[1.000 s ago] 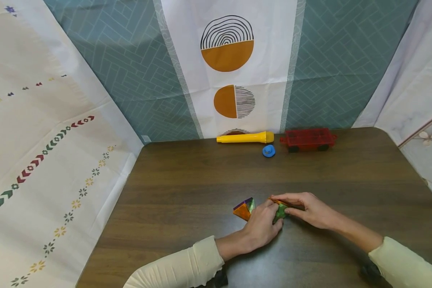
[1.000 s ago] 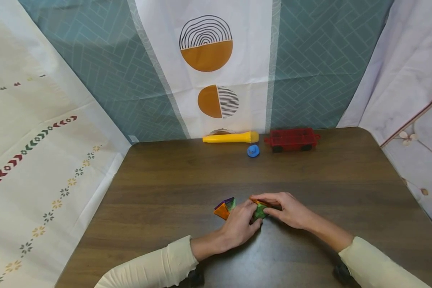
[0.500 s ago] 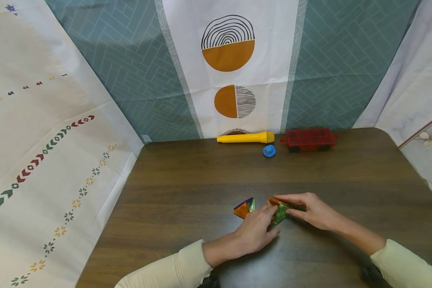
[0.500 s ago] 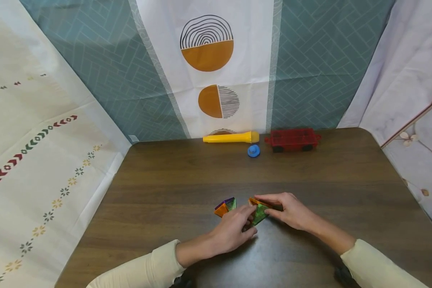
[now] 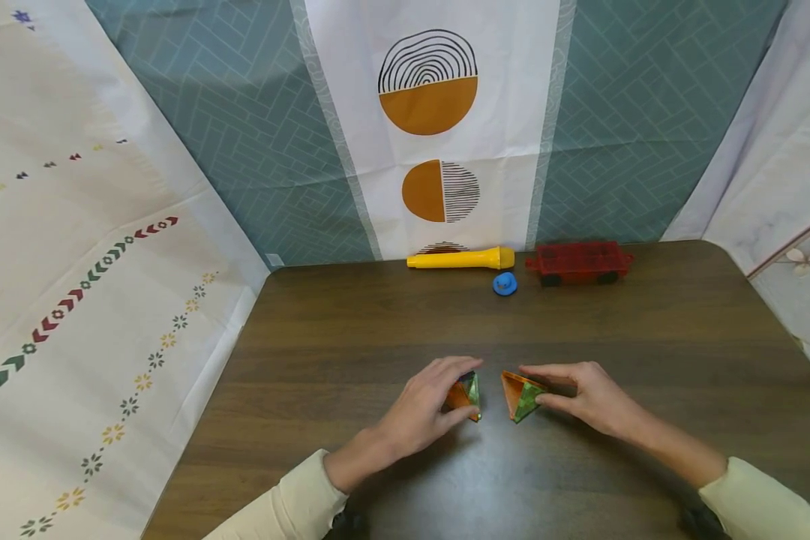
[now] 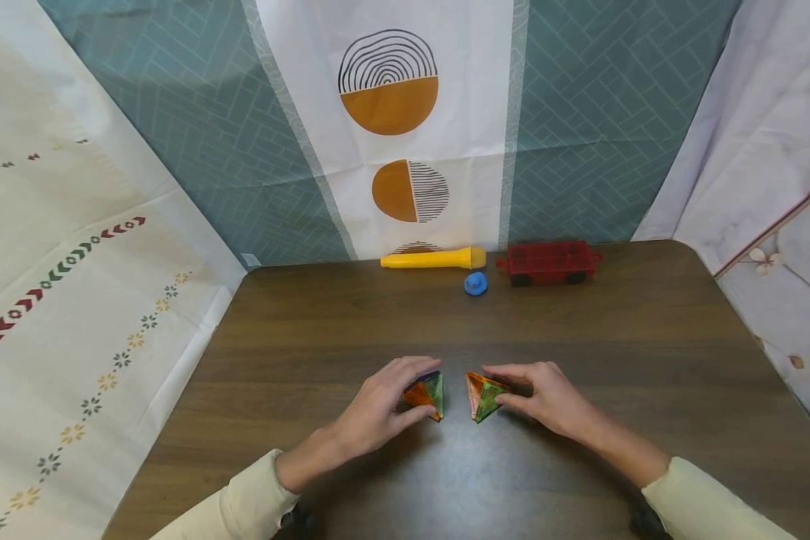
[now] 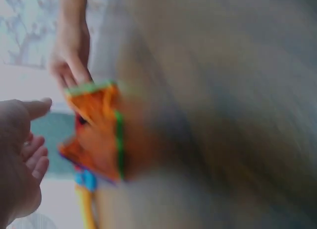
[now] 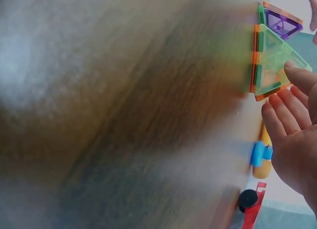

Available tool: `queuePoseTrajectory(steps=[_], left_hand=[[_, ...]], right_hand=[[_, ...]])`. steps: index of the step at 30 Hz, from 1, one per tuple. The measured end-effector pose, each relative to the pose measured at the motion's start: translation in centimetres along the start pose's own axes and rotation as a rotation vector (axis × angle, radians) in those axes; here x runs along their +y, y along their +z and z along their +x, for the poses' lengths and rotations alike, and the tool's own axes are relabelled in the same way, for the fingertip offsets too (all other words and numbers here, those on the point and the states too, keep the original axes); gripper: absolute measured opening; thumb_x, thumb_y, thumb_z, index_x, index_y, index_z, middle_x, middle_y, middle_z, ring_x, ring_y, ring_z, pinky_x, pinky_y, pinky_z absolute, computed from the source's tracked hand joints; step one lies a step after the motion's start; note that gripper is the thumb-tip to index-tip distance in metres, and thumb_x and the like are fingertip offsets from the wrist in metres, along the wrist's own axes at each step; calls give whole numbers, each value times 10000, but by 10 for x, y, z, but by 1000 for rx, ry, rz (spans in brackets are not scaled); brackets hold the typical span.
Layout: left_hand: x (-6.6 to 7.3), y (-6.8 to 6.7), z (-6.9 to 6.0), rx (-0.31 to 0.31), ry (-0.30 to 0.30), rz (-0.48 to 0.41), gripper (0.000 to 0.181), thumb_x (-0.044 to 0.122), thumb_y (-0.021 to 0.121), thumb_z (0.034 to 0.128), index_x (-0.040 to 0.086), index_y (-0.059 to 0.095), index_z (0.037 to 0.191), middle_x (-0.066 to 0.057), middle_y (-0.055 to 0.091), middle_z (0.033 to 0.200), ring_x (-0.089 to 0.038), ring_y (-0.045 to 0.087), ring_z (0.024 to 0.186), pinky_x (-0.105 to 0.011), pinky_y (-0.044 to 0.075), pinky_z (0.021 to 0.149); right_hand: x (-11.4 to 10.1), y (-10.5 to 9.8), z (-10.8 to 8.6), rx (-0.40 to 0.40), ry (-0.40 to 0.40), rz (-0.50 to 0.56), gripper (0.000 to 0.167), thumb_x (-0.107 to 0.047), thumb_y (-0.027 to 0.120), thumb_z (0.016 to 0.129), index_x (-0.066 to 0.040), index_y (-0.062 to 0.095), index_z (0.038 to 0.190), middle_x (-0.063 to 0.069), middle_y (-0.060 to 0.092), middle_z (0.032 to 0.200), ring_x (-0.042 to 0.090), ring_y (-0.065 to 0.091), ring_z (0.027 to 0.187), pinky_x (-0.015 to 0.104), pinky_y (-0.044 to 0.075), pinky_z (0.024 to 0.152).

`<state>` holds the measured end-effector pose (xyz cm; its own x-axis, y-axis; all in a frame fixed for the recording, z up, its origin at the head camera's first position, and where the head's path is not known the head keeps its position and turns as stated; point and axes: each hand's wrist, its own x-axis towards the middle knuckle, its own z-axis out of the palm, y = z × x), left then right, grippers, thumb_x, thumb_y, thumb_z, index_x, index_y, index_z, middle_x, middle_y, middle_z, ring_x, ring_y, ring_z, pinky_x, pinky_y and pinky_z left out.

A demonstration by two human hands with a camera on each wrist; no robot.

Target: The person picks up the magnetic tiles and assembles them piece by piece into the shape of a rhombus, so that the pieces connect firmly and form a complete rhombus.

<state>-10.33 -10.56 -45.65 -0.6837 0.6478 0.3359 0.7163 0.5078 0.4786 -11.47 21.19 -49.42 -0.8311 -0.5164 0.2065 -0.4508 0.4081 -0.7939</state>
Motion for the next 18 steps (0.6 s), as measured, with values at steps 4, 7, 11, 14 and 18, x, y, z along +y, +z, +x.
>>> queuePoseTrajectory(steps=[4,7,11,14,18], left_hand=[[-26,3,-8,-7,-40,-12,788,267,875,912,69,488,1568,-55,544,1561,-210,535,1414,-423,497,1113],[-39,7,-12,-43,-83,-47,794,298,867,915,61,489,1571,-49,548,1563,-201,537,1419,-420,484,1127],[-49,11,-15,-87,-129,-100,733,290,852,933,80,523,1554,-30,580,1537,-178,583,1364,-398,495,1114],[-53,15,-15,-101,-145,-115,680,280,846,940,104,560,1532,-13,609,1505,-156,625,1291,-374,522,1074],[-55,19,-15,-107,-135,-88,605,277,836,949,138,611,1493,-4,652,1453,-133,650,1240,-358,543,1032]], right_hand=[[-1,3,-2,22,-8,-26,504,-47,864,877,-39,724,1361,100,733,1315,216,708,1177,273,585,927],[-2,5,-3,34,-19,-34,506,-28,870,863,-25,728,1348,123,741,1291,221,720,1149,306,601,906],[-2,8,-4,53,-27,-59,502,-21,880,847,-26,740,1330,147,753,1252,225,729,1109,381,621,867],[-2,9,-5,62,-1,-79,499,-21,886,840,-49,753,1321,145,759,1237,250,737,1095,408,625,854],[-2,9,-5,64,37,-98,484,-13,879,846,-66,763,1312,133,764,1229,279,744,1089,411,626,851]])
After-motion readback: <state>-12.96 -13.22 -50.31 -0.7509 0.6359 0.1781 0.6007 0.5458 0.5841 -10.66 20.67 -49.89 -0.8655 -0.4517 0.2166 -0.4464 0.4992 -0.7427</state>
